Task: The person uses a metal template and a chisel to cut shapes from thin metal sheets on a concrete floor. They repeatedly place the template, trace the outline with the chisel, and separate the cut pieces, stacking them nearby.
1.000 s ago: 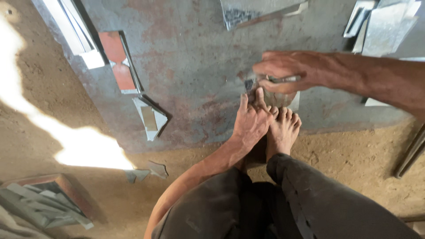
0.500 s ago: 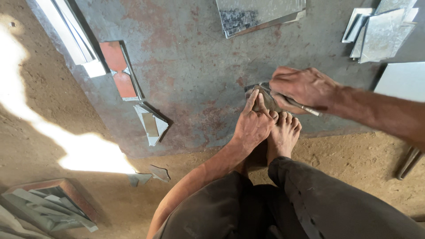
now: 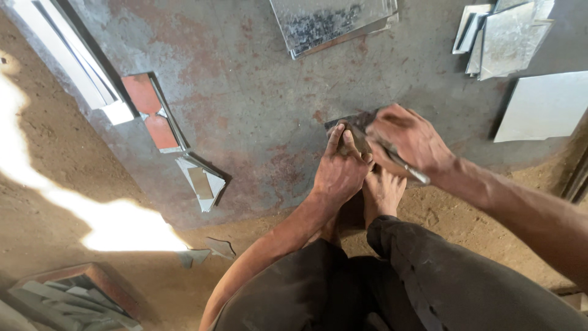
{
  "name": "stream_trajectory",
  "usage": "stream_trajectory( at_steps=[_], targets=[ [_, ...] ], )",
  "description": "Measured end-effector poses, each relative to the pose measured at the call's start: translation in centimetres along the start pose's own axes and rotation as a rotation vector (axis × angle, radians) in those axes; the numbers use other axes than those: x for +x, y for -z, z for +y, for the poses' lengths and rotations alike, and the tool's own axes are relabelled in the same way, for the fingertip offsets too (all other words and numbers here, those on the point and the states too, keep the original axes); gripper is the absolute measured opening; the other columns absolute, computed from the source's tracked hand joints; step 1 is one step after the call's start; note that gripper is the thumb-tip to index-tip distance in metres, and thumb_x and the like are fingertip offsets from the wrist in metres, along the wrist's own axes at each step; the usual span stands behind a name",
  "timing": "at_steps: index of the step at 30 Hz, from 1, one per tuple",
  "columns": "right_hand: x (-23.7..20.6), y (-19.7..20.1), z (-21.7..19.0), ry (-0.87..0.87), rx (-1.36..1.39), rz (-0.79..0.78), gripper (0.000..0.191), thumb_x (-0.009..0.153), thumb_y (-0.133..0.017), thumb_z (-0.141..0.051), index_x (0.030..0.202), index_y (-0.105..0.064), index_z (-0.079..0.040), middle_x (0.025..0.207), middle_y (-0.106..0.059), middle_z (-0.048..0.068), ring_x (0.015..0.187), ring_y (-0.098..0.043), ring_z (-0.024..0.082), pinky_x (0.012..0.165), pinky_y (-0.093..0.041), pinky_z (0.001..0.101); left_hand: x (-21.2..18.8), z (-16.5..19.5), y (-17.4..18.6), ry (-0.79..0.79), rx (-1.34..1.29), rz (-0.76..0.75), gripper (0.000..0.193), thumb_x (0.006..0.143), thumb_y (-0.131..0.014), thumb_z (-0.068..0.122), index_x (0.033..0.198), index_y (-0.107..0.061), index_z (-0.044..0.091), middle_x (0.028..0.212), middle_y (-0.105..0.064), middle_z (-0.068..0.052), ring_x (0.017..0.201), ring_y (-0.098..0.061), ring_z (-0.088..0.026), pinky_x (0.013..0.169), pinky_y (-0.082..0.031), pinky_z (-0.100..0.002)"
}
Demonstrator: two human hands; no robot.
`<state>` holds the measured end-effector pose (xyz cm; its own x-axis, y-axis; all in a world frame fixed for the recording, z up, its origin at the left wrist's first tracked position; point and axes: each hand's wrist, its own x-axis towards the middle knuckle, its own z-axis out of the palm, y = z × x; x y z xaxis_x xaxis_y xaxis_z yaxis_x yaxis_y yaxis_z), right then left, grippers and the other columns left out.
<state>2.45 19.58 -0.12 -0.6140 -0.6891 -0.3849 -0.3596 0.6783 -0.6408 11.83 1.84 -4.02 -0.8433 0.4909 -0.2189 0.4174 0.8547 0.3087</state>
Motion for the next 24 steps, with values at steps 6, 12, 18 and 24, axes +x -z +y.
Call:
stream_trajectory(
  at_steps=[6,12,18,24],
  targets=[
    [-0.5,2.8,-1.3,0.042,-0.343,-0.226,0.021,0.086,-0.063,-0.034,0.101,-0.065,-0.02,0.099,-0.066,0.005,0.096,-0.056,0.016,0.097,-0.037,0.0501,0.3,0.1,0.3,-0.007,-0.087,-0.163,0.04,0.104,-0.048,0.033,0.108,-0.075,0.002,0.128,-0.059,-0.044,0.122,-0.065,-0.046,0.127,-0.019,-0.052],
    [5.7,5.3,0.2,0.098,-0.402,-0.779,0.02,0.101,-0.052,-0.037,0.095,-0.063,-0.022,0.076,-0.051,0.001,0.081,-0.05,0.013,0.08,-0.047,0.0351,1.1,-0.1,1.8,-0.056,-0.163,-0.162,0.034,0.097,-0.049,0.029,0.117,-0.067,0.008,0.106,-0.073,-0.029,0.108,-0.071,-0.043,0.118,-0.023,-0.062],
    [6.7,7.6,2.2,0.097,-0.204,-0.737,0.026,0.1,-0.049,-0.037,0.103,-0.065,-0.017,0.083,-0.056,0.005,0.068,-0.058,0.015,0.052,-0.055,0.0281,4.0,1.4,2.3,0.102,-0.242,-0.349,0.042,0.104,-0.047,0.035,0.141,-0.052,0.014,0.079,-0.074,-0.013,0.077,-0.074,-0.027,0.114,-0.036,-0.068],
    [3.9,9.0,7.6,0.122,-0.138,-0.427,0.036,0.092,-0.061,-0.037,0.115,-0.069,-0.01,0.112,-0.065,0.013,0.085,-0.067,0.022,0.06,-0.063,0.0366,4.5,1.5,2.9,0.127,-0.253,-0.36,0.059,0.107,-0.043,0.04,0.16,-0.032,0.017,0.06,-0.069,-0.01,0.051,-0.07,-0.021,0.107,-0.044,-0.064]
  ],
)
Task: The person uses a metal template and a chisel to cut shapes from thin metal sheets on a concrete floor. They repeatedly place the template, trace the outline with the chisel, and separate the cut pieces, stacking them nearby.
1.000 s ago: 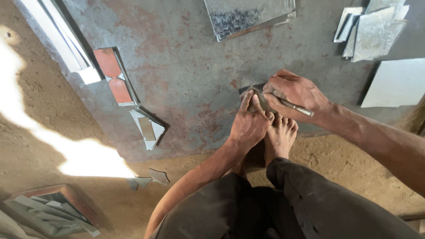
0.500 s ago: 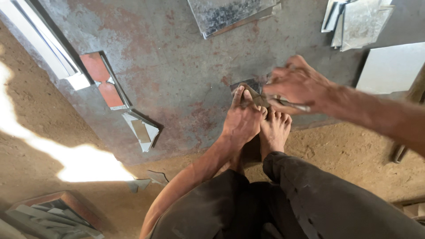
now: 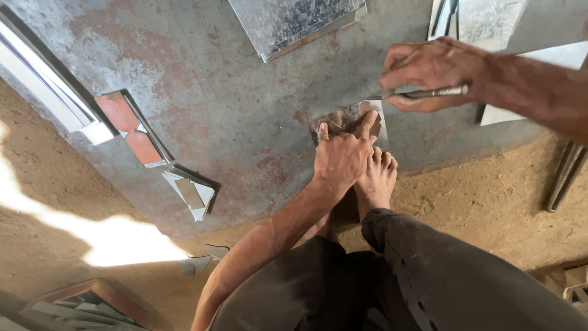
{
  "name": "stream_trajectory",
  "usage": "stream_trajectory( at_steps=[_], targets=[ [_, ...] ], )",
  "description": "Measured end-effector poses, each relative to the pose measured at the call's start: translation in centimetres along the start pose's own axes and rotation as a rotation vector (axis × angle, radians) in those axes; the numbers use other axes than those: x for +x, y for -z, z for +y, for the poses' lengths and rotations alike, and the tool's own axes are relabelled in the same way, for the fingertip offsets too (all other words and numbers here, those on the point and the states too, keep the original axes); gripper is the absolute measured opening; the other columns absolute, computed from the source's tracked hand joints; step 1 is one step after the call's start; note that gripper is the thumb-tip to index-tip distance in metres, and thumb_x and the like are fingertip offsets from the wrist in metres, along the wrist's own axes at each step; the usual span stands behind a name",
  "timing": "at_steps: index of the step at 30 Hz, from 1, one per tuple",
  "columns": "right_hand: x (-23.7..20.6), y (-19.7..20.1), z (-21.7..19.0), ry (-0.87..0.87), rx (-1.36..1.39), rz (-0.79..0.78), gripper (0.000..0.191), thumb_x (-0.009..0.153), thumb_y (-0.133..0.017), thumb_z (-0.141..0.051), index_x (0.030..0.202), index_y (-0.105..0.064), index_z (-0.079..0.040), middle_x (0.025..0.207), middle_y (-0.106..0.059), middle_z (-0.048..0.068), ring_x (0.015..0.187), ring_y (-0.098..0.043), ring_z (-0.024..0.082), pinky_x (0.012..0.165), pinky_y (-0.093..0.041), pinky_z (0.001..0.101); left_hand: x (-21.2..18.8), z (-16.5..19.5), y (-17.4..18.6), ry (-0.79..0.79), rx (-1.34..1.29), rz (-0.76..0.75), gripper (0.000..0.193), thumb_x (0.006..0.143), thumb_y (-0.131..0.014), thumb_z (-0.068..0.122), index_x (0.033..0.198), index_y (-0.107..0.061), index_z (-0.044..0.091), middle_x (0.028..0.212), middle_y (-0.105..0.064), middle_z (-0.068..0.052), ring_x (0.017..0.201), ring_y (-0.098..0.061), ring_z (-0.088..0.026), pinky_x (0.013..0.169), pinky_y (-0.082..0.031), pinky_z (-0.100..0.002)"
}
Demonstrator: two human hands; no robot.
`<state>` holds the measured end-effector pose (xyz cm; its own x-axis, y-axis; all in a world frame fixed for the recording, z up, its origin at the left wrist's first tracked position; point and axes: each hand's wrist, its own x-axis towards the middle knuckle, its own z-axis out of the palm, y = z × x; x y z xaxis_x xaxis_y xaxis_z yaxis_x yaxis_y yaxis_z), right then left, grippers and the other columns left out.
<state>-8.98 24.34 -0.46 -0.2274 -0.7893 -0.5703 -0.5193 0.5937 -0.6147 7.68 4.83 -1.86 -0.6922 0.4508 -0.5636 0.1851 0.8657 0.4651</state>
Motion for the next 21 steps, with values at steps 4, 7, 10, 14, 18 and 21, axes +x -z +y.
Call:
stream_trajectory(
  at_steps=[4,7,10,14,18,21],
  targets=[
    [-2.1,-4.9,-1.9,-0.042,0.168,0.357,0.029,0.096,-0.061,-0.03,0.106,-0.07,-0.005,0.105,-0.068,0.013,0.095,-0.067,0.024,0.071,-0.061,0.0372,-0.1,-0.4,-0.2,0.007,0.0,0.006,0.06,0.107,-0.047,0.04,0.162,-0.031,0.021,0.057,-0.066,-0.007,0.05,-0.068,-0.02,0.107,-0.049,-0.056],
    [-3.2,-7.1,-3.6,-0.149,0.302,0.52,0.025,0.098,-0.065,-0.025,0.104,-0.071,-0.002,0.106,-0.069,0.014,0.091,-0.069,0.024,0.071,-0.06,0.0364,0.0,-0.5,-0.7,-0.015,0.094,0.076,0.063,0.105,-0.05,0.041,0.161,-0.03,0.02,0.055,-0.065,-0.006,0.049,-0.067,-0.02,0.106,-0.051,-0.056],
    [-3.5,-7.5,-4.5,-0.278,0.391,0.526,0.019,0.096,-0.067,-0.019,0.1,-0.071,-0.001,0.106,-0.069,0.015,0.081,-0.069,0.023,0.065,-0.058,0.0363,0.0,-0.5,-1.2,-0.019,0.122,0.054,0.064,0.104,-0.05,0.041,0.16,-0.03,0.019,0.052,-0.065,-0.006,0.048,-0.068,-0.02,0.105,-0.05,-0.057],
    [-3.4,-6.8,-4.6,-0.14,0.39,0.611,0.018,0.095,-0.069,-0.016,0.099,-0.069,0.002,0.102,-0.069,0.017,0.088,-0.07,0.023,0.068,-0.059,0.0354,-0.1,-0.4,-1.3,-0.034,0.179,0.144,0.065,0.102,-0.051,0.043,0.16,-0.031,0.019,0.057,-0.066,-0.009,0.053,-0.07,-0.023,0.101,-0.053,-0.055],
    [-3.6,-7.3,-4.1,-0.151,0.39,0.589,0.014,0.095,-0.067,-0.011,0.098,-0.069,0.002,0.097,-0.071,0.017,0.083,-0.069,0.023,0.063,-0.058,0.0346,-0.2,-0.3,-1.0,-0.043,0.157,0.096,0.067,0.102,-0.056,0.034,0.162,-0.029,0.016,0.058,-0.068,-0.01,0.053,-0.071,-0.024,0.103,-0.052,-0.055],
    [-4.0,-8.6,-3.4,-0.075,0.356,0.67,0.011,0.095,-0.067,-0.008,0.095,-0.066,0.003,0.094,-0.072,0.016,0.09,-0.07,0.024,0.068,-0.06,0.0338,-0.1,-0.2,-1.0,-0.045,0.152,0.043,0.078,0.094,-0.063,0.025,0.163,-0.027,0.015,0.058,-0.069,-0.01,0.054,-0.071,-0.024,0.106,-0.051,-0.053]
  ],
)
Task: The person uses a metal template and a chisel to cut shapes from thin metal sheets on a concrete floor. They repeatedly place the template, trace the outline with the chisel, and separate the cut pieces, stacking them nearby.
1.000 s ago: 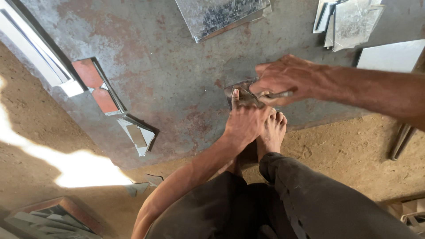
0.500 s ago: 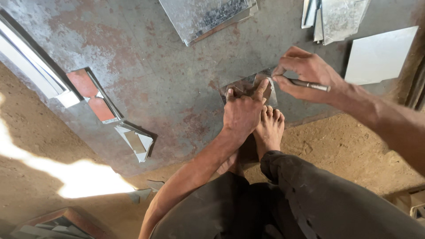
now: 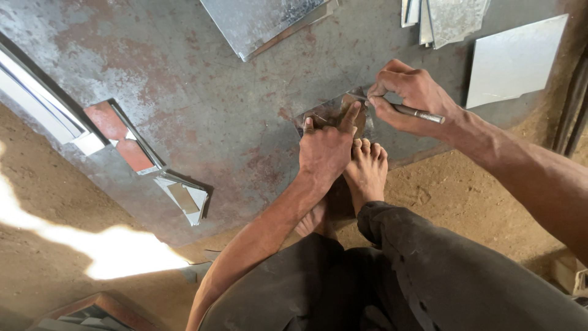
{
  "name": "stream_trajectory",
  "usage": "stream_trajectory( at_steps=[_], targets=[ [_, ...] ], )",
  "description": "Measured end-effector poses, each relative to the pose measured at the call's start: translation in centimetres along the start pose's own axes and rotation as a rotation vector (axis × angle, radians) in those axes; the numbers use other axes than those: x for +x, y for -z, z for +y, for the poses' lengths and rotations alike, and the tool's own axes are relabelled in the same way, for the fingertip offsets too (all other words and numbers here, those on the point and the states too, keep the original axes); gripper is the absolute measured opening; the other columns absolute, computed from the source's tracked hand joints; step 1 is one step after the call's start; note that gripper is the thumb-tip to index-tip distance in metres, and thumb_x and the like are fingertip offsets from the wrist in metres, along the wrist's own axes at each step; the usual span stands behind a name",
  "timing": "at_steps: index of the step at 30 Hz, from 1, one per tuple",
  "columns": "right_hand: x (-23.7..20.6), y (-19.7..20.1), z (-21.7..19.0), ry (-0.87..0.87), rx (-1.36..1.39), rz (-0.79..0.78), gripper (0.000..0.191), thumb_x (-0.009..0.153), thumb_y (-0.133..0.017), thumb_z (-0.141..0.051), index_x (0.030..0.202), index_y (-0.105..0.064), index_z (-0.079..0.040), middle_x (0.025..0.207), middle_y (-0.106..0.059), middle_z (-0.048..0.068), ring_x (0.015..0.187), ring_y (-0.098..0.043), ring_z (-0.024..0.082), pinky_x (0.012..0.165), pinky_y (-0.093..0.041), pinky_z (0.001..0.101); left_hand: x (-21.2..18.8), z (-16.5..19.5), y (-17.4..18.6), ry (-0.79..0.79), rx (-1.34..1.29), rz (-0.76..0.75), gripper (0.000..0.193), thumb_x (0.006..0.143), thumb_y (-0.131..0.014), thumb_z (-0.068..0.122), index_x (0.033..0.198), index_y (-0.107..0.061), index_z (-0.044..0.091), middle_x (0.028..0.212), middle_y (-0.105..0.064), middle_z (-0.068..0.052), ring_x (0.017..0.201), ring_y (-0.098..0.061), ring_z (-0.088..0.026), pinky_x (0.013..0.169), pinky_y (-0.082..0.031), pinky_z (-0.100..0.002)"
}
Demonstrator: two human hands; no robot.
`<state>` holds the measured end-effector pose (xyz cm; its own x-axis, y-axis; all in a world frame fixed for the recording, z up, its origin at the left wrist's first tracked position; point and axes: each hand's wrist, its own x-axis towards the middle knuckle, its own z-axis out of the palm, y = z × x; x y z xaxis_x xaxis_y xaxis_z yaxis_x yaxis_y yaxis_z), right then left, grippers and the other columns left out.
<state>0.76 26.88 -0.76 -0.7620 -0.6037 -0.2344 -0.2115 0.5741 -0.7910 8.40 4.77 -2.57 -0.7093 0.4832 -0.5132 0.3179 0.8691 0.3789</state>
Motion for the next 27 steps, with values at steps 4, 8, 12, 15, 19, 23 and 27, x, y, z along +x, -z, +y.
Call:
stream_trajectory(
  at_steps=[4,8,12,15,19,23,27],
  targets=[
    [-2.0,-1.5,1.4,-0.057,-0.048,0.039,0.006,0.097,-0.064,-0.002,0.094,-0.067,0.002,0.096,-0.073,0.019,0.089,-0.07,0.023,0.063,-0.062,0.0311,0.1,0.0,-0.1,0.025,-0.02,0.051,0.081,0.093,-0.066,0.028,0.163,-0.027,0.018,0.061,-0.069,-0.012,0.057,-0.072,-0.028,0.103,-0.052,-0.052],
    [-5.4,-4.3,0.2,-0.223,-0.044,0.193,0.008,0.096,-0.062,0.002,0.102,-0.067,0.004,0.101,-0.073,0.02,0.091,-0.069,0.024,0.062,-0.061,0.0318,0.3,0.0,-0.1,0.033,-0.078,-0.015,0.079,0.091,-0.064,0.035,0.161,-0.028,0.019,0.059,-0.07,-0.011,0.053,-0.072,-0.026,0.104,-0.05,-0.056],
    [-8.5,-6.8,-3.3,-0.254,-0.055,0.309,0.002,0.091,-0.062,0.003,0.091,-0.062,0.001,0.103,-0.074,0.019,0.095,-0.068,0.025,0.07,-0.062,0.0337,0.5,0.1,0.4,0.028,-0.09,0.085,0.053,0.104,-0.053,0.038,0.156,-0.041,0.029,0.061,-0.071,-0.01,0.053,-0.071,-0.027,0.1,-0.053,-0.055],
    [-9.1,-7.4,-4.9,-0.212,-0.061,0.356,0.004,0.088,-0.066,0.001,0.092,-0.063,0.002,0.096,-0.074,0.017,0.093,-0.069,0.025,0.075,-0.061,0.0376,0.6,0.1,1.3,0.037,-0.089,0.09,0.05,0.103,-0.052,0.04,0.152,-0.048,0.031,0.061,-0.071,-0.009,0.053,-0.071,-0.027,0.09,-0.057,-0.054],
    [-9.5,-6.1,-5.0,-0.474,0.152,0.381,0.011,0.099,-0.064,-0.009,0.1,-0.065,0.002,0.093,-0.074,0.017,0.07,-0.071,0.022,0.053,-0.057,0.0339,0.5,-0.2,2.7,0.044,-0.101,0.005,0.05,0.103,-0.056,0.042,0.151,-0.05,0.032,0.062,-0.07,-0.01,0.053,-0.07,-0.027,0.067,-0.059,-0.048],
    [-11.4,-5.5,-5.7,-0.481,0.285,0.526,0.026,0.107,-0.064,-0.021,0.103,-0.072,0.004,0.09,-0.074,0.015,0.068,-0.069,0.017,0.052,-0.055,0.0293,0.1,-0.6,3.3,0.032,-0.137,-0.014,0.067,0.088,-0.074,0.047,0.149,-0.05,0.034,0.07,-0.071,-0.013,0.058,-0.071,-0.027,0.055,-0.057,-0.043],
    [-11.9,-7.3,-7.0,-0.447,0.288,0.619,0.025,0.111,-0.062,-0.019,0.108,-0.072,0.004,0.093,-0.075,0.014,0.082,-0.073,0.013,0.067,-0.058,0.0268,0.1,-0.5,2.8,-0.009,-0.014,0.152,0.084,0.064,-0.087,0.049,0.142,-0.055,0.039,0.086,-0.072,-0.016,0.062,-0.072,-0.029,0.049,-0.055,-0.044]
  ],
)
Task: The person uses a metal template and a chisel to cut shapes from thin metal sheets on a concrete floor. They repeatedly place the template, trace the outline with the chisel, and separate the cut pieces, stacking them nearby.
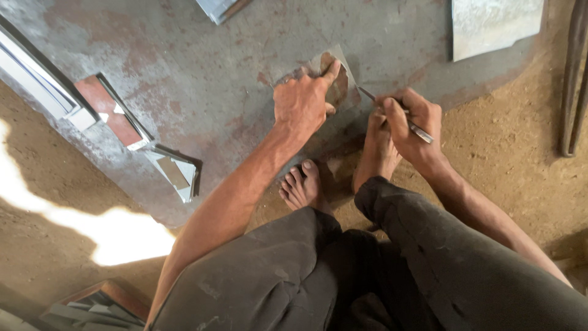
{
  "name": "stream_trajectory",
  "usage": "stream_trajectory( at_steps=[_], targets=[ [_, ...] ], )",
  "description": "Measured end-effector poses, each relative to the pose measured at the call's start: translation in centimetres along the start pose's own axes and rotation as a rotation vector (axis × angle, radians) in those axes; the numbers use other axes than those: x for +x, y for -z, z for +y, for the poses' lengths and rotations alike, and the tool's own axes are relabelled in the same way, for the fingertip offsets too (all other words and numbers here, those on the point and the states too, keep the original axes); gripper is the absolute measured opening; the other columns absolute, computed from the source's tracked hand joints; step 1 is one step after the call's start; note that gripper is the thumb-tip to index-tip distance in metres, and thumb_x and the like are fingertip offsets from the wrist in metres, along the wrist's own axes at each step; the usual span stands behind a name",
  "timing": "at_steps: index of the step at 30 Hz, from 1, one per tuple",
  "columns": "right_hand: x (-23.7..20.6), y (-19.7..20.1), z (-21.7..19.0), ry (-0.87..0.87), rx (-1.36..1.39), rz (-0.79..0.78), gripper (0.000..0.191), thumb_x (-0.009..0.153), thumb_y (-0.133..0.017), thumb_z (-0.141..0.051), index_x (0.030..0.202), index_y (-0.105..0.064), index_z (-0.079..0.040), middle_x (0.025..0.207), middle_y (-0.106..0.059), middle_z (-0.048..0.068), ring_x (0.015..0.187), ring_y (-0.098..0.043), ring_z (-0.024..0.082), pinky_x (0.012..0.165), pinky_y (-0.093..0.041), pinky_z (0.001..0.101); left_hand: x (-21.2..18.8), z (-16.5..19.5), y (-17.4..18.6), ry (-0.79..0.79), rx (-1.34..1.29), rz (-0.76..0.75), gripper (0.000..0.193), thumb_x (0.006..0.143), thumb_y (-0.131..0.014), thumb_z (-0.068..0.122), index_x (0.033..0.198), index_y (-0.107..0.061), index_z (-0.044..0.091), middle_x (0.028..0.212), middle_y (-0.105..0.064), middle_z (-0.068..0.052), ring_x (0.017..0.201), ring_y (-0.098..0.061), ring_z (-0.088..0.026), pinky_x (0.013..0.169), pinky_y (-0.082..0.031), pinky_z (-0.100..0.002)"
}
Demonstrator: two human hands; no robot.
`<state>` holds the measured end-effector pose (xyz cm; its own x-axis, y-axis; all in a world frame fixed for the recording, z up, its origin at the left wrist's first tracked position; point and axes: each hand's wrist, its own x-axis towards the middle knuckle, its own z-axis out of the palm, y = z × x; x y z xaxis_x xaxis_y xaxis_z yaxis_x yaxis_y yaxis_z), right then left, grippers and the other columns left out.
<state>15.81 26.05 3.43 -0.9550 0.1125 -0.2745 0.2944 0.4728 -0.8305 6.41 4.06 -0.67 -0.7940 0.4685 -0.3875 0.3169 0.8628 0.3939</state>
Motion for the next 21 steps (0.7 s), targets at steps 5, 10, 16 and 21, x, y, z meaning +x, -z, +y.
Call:
stream_trajectory(
  at_steps=[5,10,16,21],
  targets=[
    [0.6,-2.1,-0.1,-0.032,-0.139,0.034,0.016,0.101,-0.064,-0.01,0.098,-0.07,0.004,0.075,-0.068,0.015,0.063,-0.06,0.021,0.056,-0.047,0.0359,0.0,0.2,-0.8,0.028,0.008,-0.07,0.083,0.071,-0.087,0.048,0.147,-0.054,0.039,0.085,-0.074,-0.013,0.067,-0.073,-0.028,0.053,-0.054,-0.043],
    [-1.1,-3.9,-0.6,0.244,-0.195,0.025,0.013,0.09,-0.061,0.0,0.102,-0.065,0.002,0.104,-0.069,0.017,0.095,-0.064,0.029,0.083,-0.052,0.0386,0.0,0.3,-1.4,0.008,0.037,0.017,0.084,0.065,-0.088,0.048,0.143,-0.056,0.039,0.082,-0.073,-0.013,0.062,-0.072,-0.027,0.049,-0.054,-0.041],
    [-3.3,-4.2,0.7,0.433,-0.376,-0.193,0.022,0.086,-0.07,-0.007,0.108,-0.068,-0.005,0.12,-0.066,0.014,0.123,-0.054,0.036,0.11,-0.042,0.0464,0.1,0.3,-1.9,0.014,0.03,-0.024,0.083,0.07,-0.088,0.046,0.145,-0.055,0.039,0.075,-0.074,-0.01,0.063,-0.072,-0.027,0.05,-0.054,-0.041],
    [-3.3,-4.3,0.8,0.566,-0.45,-0.285,0.021,0.078,-0.075,-0.013,0.099,-0.072,-0.011,0.107,-0.067,0.01,0.12,-0.051,0.039,0.105,-0.038,0.0577,0.1,0.4,-1.4,0.044,0.02,-0.047,0.085,0.068,-0.089,0.048,0.145,-0.054,0.041,0.075,-0.074,-0.009,0.063,-0.072,-0.025,0.051,-0.055,-0.04]
  ],
)
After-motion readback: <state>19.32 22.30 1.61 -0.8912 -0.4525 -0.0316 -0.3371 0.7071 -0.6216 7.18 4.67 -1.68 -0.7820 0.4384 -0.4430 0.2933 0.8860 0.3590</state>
